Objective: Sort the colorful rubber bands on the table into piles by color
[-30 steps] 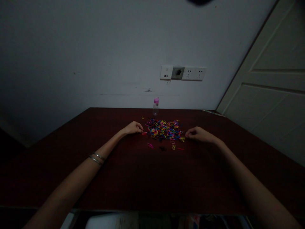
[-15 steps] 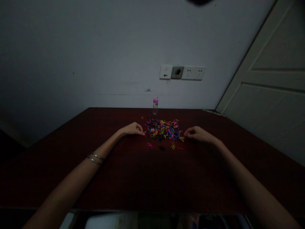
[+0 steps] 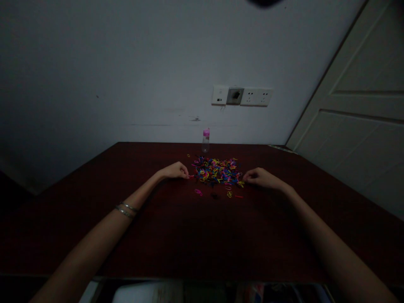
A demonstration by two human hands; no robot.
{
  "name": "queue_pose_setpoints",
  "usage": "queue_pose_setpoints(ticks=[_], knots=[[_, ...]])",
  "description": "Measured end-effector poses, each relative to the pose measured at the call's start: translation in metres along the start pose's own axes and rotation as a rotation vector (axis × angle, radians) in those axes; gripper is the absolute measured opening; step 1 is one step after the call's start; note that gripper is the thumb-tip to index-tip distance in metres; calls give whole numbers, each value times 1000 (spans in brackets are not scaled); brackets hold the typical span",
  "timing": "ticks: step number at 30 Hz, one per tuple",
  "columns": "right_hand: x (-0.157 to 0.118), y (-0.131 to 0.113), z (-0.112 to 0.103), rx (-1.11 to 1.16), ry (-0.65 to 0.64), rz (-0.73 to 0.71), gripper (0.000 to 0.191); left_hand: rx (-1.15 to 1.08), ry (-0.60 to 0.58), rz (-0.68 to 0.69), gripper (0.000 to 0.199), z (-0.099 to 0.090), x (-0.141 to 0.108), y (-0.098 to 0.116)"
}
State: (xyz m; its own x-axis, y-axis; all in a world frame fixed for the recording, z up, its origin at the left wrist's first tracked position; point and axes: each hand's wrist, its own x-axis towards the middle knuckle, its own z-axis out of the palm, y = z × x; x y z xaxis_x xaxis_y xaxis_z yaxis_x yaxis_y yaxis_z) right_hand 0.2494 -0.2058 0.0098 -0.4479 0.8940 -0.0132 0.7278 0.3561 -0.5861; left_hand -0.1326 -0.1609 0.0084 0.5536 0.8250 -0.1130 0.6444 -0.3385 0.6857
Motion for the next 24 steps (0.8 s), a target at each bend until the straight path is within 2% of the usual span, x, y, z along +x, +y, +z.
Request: queue_pose_setpoints(ticks=[6, 12, 15, 20, 24], knots=[[1, 2, 0, 6, 7, 5, 25, -11, 16, -3, 19, -5, -2, 3], [0, 1, -3, 7, 47, 32, 26, -24, 58, 44, 16, -2, -4, 36], [0, 0, -4, 11, 58, 29, 27, -10, 44, 129, 18, 15, 1, 60], [-2, -4, -3, 8, 58, 26, 28, 19, -10, 243, 16, 57, 14, 105], [-2, -5, -4, -10, 54, 25, 26, 43, -64, 298, 13, 89, 26, 128]])
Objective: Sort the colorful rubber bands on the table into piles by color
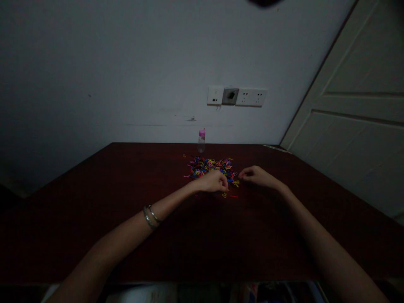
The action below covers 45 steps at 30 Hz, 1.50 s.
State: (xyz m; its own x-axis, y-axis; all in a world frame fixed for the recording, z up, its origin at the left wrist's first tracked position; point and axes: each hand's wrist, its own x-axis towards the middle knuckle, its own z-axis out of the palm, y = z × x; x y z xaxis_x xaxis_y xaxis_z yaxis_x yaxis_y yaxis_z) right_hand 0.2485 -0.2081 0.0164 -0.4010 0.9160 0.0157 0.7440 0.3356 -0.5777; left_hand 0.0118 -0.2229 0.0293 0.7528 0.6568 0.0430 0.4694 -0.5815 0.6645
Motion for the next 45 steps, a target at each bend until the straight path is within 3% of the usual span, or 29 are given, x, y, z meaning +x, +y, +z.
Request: queue_pose_setpoints(ticks=[5, 12, 19, 26, 32, 41, 45], knots=[[2, 6, -2, -24, -7, -4, 24, 10, -51, 16, 10, 21, 14, -1], [1, 4, -1, -49, -67, -19, 28, 1, -66, 18, 14, 25, 17, -3], [1, 4, 1, -76, -66, -29, 28, -57, 54, 26, 19, -5, 15, -7], [3, 6, 5, -66, -68, -39, 27, -126, 277, -124, 26, -40, 7, -59], [4, 5, 8, -14, -78, -30, 23, -162, 321, -237, 24, -43, -6, -91], [4, 11, 8, -50, -48, -14, 28, -205, 330, -271, 21, -50, -18, -93], [1, 2, 6, -45, -15, -2, 30, -215, 342, -280, 22, -54, -21, -103]])
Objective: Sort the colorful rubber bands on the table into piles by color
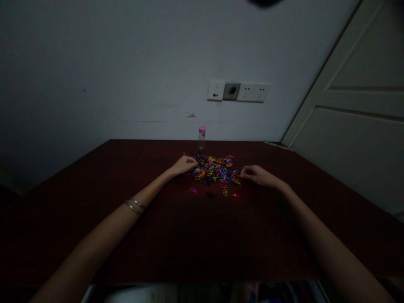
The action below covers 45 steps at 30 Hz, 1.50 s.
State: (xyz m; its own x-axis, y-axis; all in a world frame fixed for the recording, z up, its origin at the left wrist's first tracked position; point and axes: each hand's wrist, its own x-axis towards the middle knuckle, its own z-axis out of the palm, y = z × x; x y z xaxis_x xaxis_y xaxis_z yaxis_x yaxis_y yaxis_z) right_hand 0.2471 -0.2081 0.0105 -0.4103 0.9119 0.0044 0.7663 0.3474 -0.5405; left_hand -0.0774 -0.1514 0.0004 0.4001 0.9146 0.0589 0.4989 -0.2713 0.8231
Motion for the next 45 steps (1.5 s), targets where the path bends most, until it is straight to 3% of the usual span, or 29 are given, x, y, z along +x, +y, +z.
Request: queue_pose_setpoints(ticks=[3, 11, 19, 21, 27, 45], knots=[[-3, -17, 1, 22, 0, -22, 29, 5, 22, 9, 23, -3, 1, -8], [-9, -64, 16, 15, -197, -166, 17, -5, 58, -6, 24, -14, -3, -17], [-6, -62, 24, 85, -255, -158, 21, 72, 109, 20, 23, -21, -4, -18], [-6, -62, 22, 103, -240, -165, 22, 98, 67, 28, 25, -25, -6, -15], [-5, -52, 13, 103, -149, -132, 26, 241, -205, 24, 20, -38, -16, -5], [-1, -37, 14, 67, -121, -103, 26, 280, -277, 0, 14, -46, -20, -15]])
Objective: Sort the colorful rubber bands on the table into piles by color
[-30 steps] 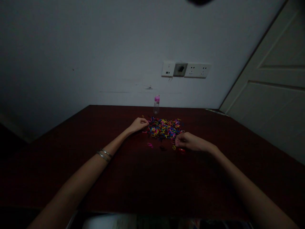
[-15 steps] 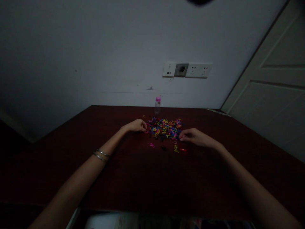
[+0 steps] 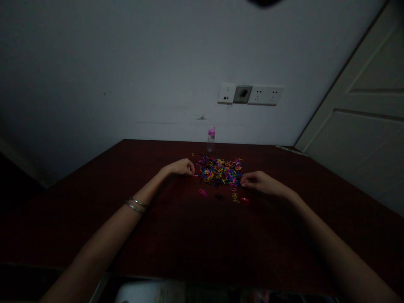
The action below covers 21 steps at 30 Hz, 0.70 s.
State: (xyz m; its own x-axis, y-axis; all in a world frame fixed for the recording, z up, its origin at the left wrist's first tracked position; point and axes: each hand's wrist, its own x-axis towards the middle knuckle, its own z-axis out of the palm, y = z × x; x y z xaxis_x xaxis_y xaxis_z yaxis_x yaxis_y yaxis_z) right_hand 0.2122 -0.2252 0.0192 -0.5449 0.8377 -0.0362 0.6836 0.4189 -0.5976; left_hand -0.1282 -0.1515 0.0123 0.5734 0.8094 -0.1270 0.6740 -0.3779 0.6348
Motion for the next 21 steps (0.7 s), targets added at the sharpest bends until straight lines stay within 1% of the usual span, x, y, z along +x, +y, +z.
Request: queue_pose_setpoints(ticks=[8, 14, 18, 20, 21], knots=[[1, 6, 1, -23, 2, -28, 26, 4, -4, 24, 15, 2, -1, -3], [2, 9, 1, -22, 7, -45, 30, 16, 9, 13, 17, -4, 0, -1], [2, 12, 1, -36, 26, -45, 30, -34, 7, 50, 16, -10, -6, 14], [2, 14, 1, -66, 41, -36, 29, -63, -46, 73, 16, -11, -10, 27], [3, 14, 1, -78, 53, -31, 28, -71, -91, 83, 16, -10, -12, 34]])
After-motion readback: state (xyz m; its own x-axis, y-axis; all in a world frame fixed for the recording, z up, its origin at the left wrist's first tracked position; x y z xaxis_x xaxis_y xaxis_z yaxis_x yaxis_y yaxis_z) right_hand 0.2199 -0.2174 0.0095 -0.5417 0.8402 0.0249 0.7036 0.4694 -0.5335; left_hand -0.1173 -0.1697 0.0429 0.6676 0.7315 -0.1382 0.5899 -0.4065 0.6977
